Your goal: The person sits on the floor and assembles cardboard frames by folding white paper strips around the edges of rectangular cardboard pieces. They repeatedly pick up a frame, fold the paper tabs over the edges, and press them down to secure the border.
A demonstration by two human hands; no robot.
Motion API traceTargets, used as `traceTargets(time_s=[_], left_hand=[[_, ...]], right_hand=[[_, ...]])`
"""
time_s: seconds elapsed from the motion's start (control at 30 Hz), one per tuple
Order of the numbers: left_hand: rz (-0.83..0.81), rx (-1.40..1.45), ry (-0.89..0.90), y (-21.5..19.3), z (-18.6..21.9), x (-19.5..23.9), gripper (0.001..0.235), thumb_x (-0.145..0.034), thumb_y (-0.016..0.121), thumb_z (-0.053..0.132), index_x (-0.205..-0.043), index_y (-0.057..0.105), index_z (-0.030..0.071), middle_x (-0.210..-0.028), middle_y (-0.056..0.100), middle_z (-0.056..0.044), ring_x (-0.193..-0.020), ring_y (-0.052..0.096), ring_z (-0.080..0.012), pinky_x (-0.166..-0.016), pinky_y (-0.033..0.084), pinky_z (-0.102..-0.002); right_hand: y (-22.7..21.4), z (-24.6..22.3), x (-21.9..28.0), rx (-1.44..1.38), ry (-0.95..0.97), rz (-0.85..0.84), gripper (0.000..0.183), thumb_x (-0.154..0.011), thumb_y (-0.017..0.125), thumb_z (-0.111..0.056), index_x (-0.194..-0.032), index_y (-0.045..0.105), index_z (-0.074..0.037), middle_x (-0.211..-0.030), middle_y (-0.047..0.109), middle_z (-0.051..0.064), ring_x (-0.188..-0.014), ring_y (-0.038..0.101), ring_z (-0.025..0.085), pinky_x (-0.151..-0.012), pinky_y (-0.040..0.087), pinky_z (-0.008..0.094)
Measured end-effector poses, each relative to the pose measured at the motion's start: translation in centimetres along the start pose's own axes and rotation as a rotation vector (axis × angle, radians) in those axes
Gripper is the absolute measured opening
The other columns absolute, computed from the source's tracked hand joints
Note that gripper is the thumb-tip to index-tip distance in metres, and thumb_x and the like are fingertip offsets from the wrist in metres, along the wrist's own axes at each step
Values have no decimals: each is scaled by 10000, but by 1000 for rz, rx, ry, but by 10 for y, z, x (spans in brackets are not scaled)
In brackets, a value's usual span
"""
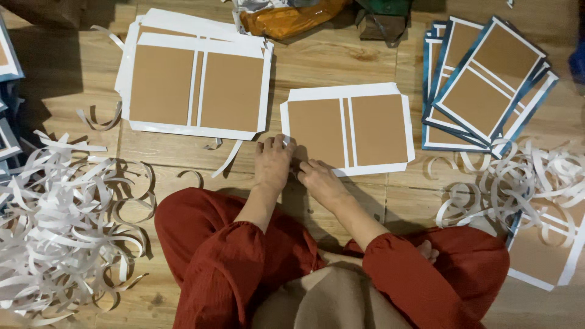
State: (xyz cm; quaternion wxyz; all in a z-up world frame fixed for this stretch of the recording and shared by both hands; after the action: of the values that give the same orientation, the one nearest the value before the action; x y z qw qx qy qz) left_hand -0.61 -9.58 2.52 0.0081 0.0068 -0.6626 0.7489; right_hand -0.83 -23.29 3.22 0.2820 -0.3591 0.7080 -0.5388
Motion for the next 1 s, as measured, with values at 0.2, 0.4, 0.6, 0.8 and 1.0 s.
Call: traceTargets(time_s=[0.2,0.4,0.6,0.8,1.0], left_hand=[[42,-10,20,6,-2,0,231,-792,602,138,-998,615,241,-1121,498,-65,-1072,498,-280,-877,432,-446],[56,9,18,17,-5,-4,213,-800,579,140,-979,618,247,-1104,510,-56,-1058,507,-276,-871,433,-445],[79,-6,18,14,-4,-1,187,-815,579,189,-982,613,267,-1107,512,-41,-1057,511,-263,-882,423,-446],[21,-17,14,-2,-1,3,253,-803,610,215,-1050,594,270,-1150,502,-40,-1081,499,-258,-897,414,-465],[8,-54,65,16,-4,-1,469,-660,694,285,-1095,526,234,-1210,461,-54,-1058,445,-291,-916,360,-493]], right_hand=[[20,11,2,-77,34,78,74,-811,535,-121,-747,527,-84,-714,517,63,-768,556,242,-668,466,339],[36,2,-6,384,-137,145,50,-765,506,-118,-717,507,-135,-661,467,37,-700,521,216,-581,443,298],[41,18,-8,350,-157,66,53,-747,487,-108,-738,538,-100,-697,512,72,-737,537,248,-622,450,314],[-45,92,67,-247,336,128,162,-741,601,-248,-824,547,-121,-720,580,79,-735,598,295,-665,474,380],[-43,350,376,1667,729,905,167,-929,378,-213,-968,534,-167,-829,566,-56,-689,580,54,-636,506,165]])
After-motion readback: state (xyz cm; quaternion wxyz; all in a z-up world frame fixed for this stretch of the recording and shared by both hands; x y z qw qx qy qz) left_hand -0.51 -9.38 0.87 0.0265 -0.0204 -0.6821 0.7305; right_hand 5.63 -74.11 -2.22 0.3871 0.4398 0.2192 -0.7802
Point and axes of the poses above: each hand's wrist, its own x-axis away from the middle knuckle, its own y-axis out of the palm, z = x × y, the point moved 2 cm from there along -x, towards the middle knuckle
